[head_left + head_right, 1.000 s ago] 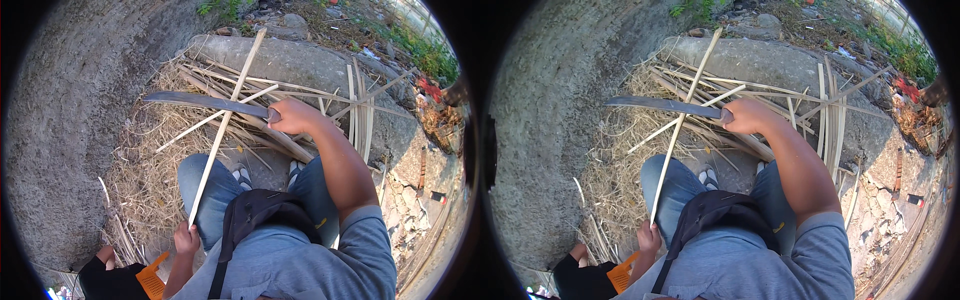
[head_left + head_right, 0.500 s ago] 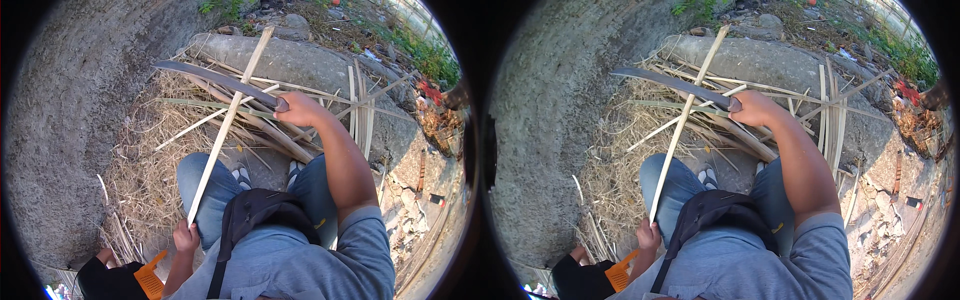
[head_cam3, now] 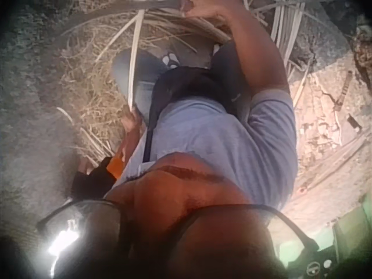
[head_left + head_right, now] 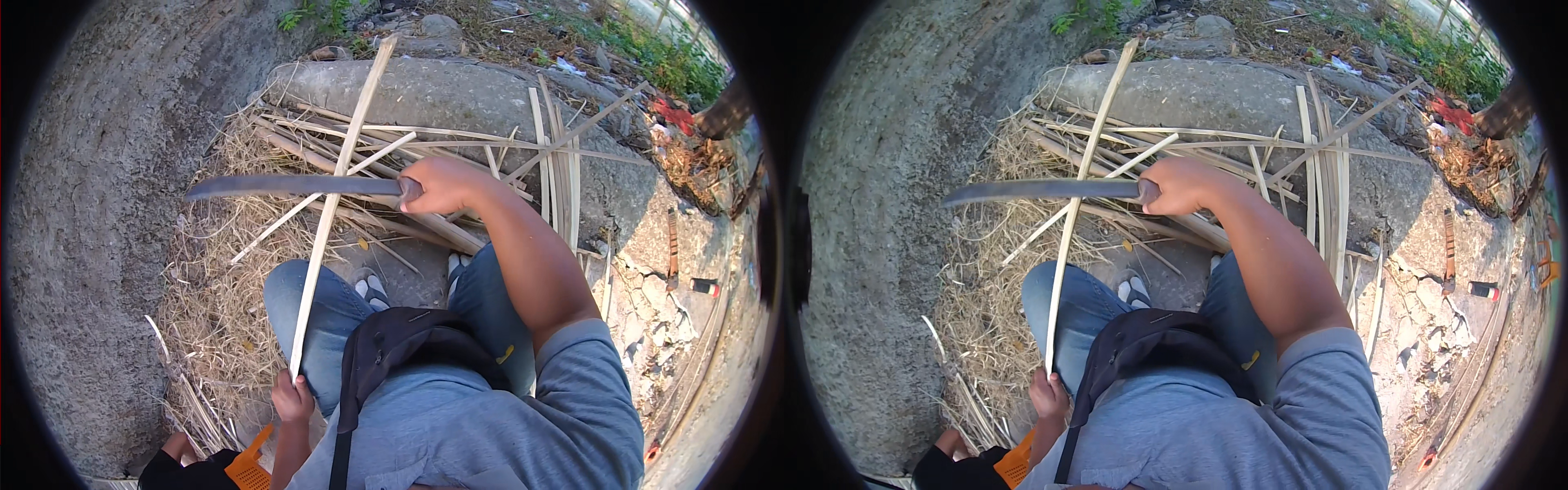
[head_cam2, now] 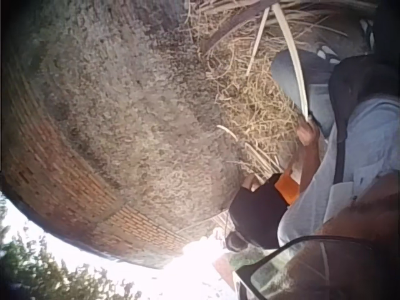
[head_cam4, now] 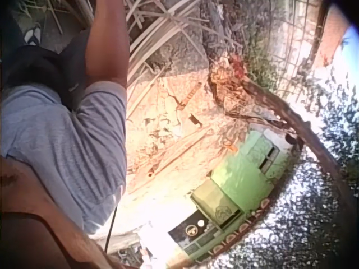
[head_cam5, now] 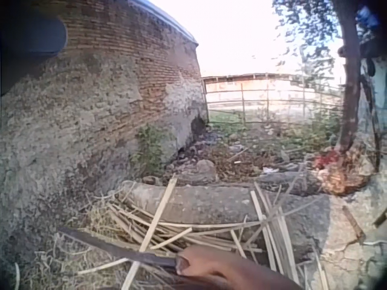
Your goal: The person scrapes and trims bamboo strips using a knife.
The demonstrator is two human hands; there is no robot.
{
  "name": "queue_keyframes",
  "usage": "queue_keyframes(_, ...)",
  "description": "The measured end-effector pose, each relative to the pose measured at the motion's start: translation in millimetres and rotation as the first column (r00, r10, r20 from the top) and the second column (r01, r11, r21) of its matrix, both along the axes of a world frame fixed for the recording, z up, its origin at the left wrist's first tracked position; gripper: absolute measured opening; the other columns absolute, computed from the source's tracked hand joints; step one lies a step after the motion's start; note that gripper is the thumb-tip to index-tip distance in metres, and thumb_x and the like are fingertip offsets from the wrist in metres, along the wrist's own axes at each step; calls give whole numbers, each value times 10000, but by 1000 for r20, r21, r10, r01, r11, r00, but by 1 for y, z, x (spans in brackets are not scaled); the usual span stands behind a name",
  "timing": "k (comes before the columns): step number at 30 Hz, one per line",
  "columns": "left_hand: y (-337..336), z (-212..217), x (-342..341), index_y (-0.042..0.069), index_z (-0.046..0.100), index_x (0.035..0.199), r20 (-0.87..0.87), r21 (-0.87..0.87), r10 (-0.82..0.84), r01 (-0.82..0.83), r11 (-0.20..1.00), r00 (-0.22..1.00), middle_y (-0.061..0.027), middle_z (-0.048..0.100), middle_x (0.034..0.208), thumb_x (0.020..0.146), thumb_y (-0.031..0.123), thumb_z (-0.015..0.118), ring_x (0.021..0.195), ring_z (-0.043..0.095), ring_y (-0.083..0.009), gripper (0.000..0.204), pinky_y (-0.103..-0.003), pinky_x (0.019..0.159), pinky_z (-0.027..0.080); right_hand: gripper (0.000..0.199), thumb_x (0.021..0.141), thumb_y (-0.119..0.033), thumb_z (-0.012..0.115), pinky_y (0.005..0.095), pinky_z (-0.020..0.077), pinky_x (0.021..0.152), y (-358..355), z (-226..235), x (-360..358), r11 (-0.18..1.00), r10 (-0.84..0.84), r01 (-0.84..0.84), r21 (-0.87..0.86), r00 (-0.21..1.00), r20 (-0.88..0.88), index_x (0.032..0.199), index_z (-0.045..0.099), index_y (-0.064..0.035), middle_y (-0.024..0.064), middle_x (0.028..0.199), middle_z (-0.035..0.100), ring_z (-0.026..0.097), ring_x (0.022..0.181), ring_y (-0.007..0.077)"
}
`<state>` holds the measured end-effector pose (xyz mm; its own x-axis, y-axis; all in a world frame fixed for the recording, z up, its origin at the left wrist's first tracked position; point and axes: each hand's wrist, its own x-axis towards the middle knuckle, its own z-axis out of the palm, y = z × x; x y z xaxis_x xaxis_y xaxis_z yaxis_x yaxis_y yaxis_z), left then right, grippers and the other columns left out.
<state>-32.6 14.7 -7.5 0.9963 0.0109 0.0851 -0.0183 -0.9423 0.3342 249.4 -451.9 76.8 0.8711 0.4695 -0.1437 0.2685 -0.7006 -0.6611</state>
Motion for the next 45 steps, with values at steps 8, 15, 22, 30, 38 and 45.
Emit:
queue_keyframes(8, -3, 6, 0, -18, 525, 914, -16, -27, -11, 10, 1000, 1000, -277, 554, 742, 1032, 541, 430, 682, 560, -527, 579, -584, 599, 421, 235, 826, -275, 721, 456, 491, 722, 7, 9, -12, 999, -33, 33, 37, 999, 3, 925, 685, -65, 145, 856, 696, 674, 837, 347)
queue_keyframes(15, 5, -1, 0, -14, 543, 933, -23, 5, -3, 3, 1000, 1000, -270, 562, 750, 1023, 559, 435, 694, 567, -521, 590, -587, 620, 434, 208, 774, -265, 706, 471, 519, 744, 20, 14, -23, 988, 123, -118, -99, 992, 41, 925, 727, -123, 129, 873, 715, 694, 863, 347)
queue_keyframes(22, -3, -1, 0, -13, 550, 958, 2, 23, 14, -14, 1000, 1000, -265, 583, 775, 1018, 531, 459, 714, 579, -515, 556, -589, 642, 445, 304, 831, -316, 733, 454, 474, 709, -6, -4, 4, 990, -125, 126, 57, 992, -27, 924, 660, -35, 175, 814, 658, 644, 787, 353)
queue_keyframes(30, 1, 3, 0, -16, 559, 967, -39, 22, 5, -4, 1000, 999, -272, 589, 777, 1020, 534, 457, 705, 587, -522, 562, -586, 628, 456, 198, 790, -273, 718, 475, 529, 772, 22, 13, -29, 986, 92, -79, -145, 992, 85, 942, 727, -147, 124, 917, 724, 696, 916, 334)
queue_keyframes(38, -3, -4, 2, -16, 564, 956, 35, 29, 5, -6, 1000, 999, -269, 581, 762, 1024, 531, 449, 690, 585, -519, 563, -580, 610, 455, 267, 813, -287, 717, 474, 511, 763, -12, 10, 6, 990, -141, 141, -10, 990, 4, 973, 705, -73, 167, 896, 704, 682, 898, 362)
queue_keyframes(45, -3, 4, -1, -22, 571, 970, 2, 10, 10, -10, 1000, 1000, -261, 586, 762, 1026, 533, 449, 685, 592, -505, 570, -563, 606, 462, 253, 818, -298, 736, 469, 485, 707, -1, 16, -14, 998, -53, 53, 21, 998, 23, 902, 674, -68, 166, 839, 679, 665, 833, 363)
